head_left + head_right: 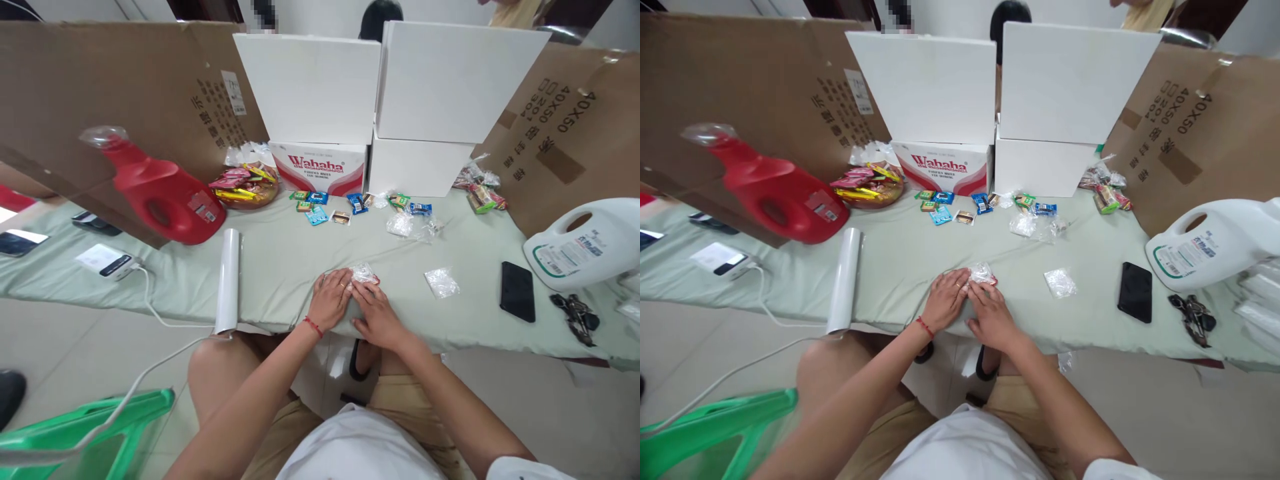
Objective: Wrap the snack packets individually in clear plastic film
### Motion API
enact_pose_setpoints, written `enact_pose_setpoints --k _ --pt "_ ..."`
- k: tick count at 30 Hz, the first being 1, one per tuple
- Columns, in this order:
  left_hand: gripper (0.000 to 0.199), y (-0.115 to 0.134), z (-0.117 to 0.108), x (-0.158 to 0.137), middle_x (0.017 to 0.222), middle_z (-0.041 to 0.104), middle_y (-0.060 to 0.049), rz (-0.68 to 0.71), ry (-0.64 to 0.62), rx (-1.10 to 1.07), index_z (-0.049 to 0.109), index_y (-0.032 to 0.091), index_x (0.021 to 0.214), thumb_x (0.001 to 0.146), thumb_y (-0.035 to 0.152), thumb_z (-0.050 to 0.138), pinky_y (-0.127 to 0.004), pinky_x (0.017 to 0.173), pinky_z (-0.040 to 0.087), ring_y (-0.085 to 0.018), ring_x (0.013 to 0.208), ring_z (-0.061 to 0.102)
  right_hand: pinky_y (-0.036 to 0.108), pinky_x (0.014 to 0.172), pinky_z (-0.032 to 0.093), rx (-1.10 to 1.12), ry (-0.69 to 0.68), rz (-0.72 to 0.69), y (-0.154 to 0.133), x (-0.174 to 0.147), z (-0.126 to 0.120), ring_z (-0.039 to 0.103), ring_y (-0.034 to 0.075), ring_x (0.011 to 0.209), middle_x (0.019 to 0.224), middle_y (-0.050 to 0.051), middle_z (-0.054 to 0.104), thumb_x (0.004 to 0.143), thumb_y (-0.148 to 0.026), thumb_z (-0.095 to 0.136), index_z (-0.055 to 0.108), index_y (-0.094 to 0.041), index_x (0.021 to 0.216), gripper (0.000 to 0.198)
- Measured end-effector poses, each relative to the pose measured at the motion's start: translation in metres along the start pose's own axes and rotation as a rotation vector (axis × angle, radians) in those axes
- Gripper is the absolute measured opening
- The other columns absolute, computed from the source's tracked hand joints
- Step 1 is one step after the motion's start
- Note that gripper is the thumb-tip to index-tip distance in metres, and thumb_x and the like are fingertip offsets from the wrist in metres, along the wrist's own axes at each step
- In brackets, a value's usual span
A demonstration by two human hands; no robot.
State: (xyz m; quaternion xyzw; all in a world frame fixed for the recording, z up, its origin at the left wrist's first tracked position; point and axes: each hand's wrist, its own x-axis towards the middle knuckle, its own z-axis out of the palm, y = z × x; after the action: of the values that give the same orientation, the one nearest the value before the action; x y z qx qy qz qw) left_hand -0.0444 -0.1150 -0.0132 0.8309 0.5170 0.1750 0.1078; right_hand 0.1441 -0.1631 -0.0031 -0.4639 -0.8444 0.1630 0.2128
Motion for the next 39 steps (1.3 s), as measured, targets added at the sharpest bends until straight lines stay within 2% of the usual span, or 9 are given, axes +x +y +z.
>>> enact_pose_setpoints --k 4,7,10,15,21,25,28,33,39 --pt "0.049 0.002 0.0 -0.002 0.158 0.053 -0.01 0.021 0.006 0.011 0.049 0.027 0.152 0.108 0.039 0.032 -0.054 0.124 0.027 -0.026 0.147 0.046 0.046 0.116 0.044 0.125 0.002 -0.063 0.022 0.01 -0.037 0.055 0.025 0.134 0.144 0.01 0.064 0.102 -0.032 0.052 0.069 -0.022 0.132 0.036" --pt "0.05 0.007 -0.003 -0.002 0.159 0.051 -0.012 0.012 0.005 0.008 0.047 0.025 0.154 0.107 0.036 0.035 -0.063 0.127 0.013 -0.028 0.152 0.04 0.046 0.116 0.045 0.029 0.036 -0.073 0.031 0.033 -0.046 0.053 0.025 0.138 0.144 0.009 0.064 0.105 -0.032 0.048 0.066 -0.022 0.138 0.039" --pt "0.053 0.006 -0.011 0.001 0.16 0.048 -0.014 -0.006 -0.051 -0.04 0.044 0.021 0.155 0.104 0.029 0.037 -0.069 0.126 0.001 -0.029 0.155 0.034 0.054 0.122 0.037 -0.095 -0.111 -0.165 0.037 0.051 -0.034 0.043 0.029 0.149 0.159 0.012 0.05 0.105 -0.037 0.048 0.047 -0.019 0.157 0.054" --pt "0.076 -0.01 -0.029 0.013 0.168 0.036 -0.014 0.016 -0.291 -0.215 0.037 0.019 0.159 0.084 0.019 0.052 -0.068 0.127 0.004 -0.029 0.157 0.03 0.056 0.126 0.028 -0.246 -0.141 -0.273 0.047 0.05 -0.011 0.029 0.031 0.157 0.17 0.015 0.027 0.104 -0.034 0.051 0.02 -0.016 0.167 0.073" --pt "0.092 -0.036 -0.031 0.027 0.163 0.044 -0.015 -0.098 -0.33 -0.604 0.023 0.014 0.164 0.078 0.017 0.053 -0.059 0.13 0.004 -0.029 0.158 0.026 0.058 0.122 0.034 -0.288 -0.096 -0.264 0.055 0.052 -0.007 0.043 0.031 0.148 0.156 0.016 0.052 0.106 -0.026 0.046 0.047 -0.019 0.156 0.051" --pt "0.074 -0.051 -0.04 0.028 0.156 0.053 -0.014 -0.061 -0.36 -0.993 0.049 0.015 0.152 0.081 0.03 0.064 -0.051 0.127 0.024 -0.031 0.149 0.043 0.05 0.115 0.044 -0.088 -0.127 -0.277 0.057 0.065 -0.025 0.056 0.027 0.137 0.145 0.014 0.064 0.107 -0.032 0.046 0.058 -0.022 0.147 0.043" --pt "0.059 -0.05 -0.045 0.026 0.144 0.064 -0.014 -0.086 -0.283 -1.21 0.064 0.016 0.135 0.08 0.036 0.073 -0.046 0.119 0.037 -0.031 0.136 0.055 0.044 0.106 0.049 0.142 -0.113 -0.196 0.053 0.073 -0.04 0.065 0.026 0.122 0.133 0.013 0.071 0.107 -0.041 0.045 0.064 -0.021 0.138 0.042" --pt "0.054 -0.03 -0.05 0.029 0.115 0.074 -0.008 -0.188 -0.12 -1.222 0.068 0.016 0.116 0.073 0.045 0.084 -0.037 0.102 0.046 -0.024 0.109 0.065 0.037 0.097 0.053 0.606 -0.03 0.077 0.039 0.07 -0.044 0.071 0.023 0.108 0.119 0.007 0.076 0.104 -0.056 0.047 0.07 -0.021 0.129 0.049" --pt "0.048 0.005 -0.058 0.037 0.094 0.073 -0.003 -0.218 -0.197 -1.151 0.067 0.016 0.1 0.079 0.058 0.076 -0.034 0.088 0.051 -0.021 0.089 0.066 0.038 0.105 0.051 0.9 -0.005 0.228 0.026 0.039 -0.05 0.063 0.026 0.125 0.144 0.009 0.064 0.088 -0.057 0.071 0.056 -0.023 0.148 0.07"
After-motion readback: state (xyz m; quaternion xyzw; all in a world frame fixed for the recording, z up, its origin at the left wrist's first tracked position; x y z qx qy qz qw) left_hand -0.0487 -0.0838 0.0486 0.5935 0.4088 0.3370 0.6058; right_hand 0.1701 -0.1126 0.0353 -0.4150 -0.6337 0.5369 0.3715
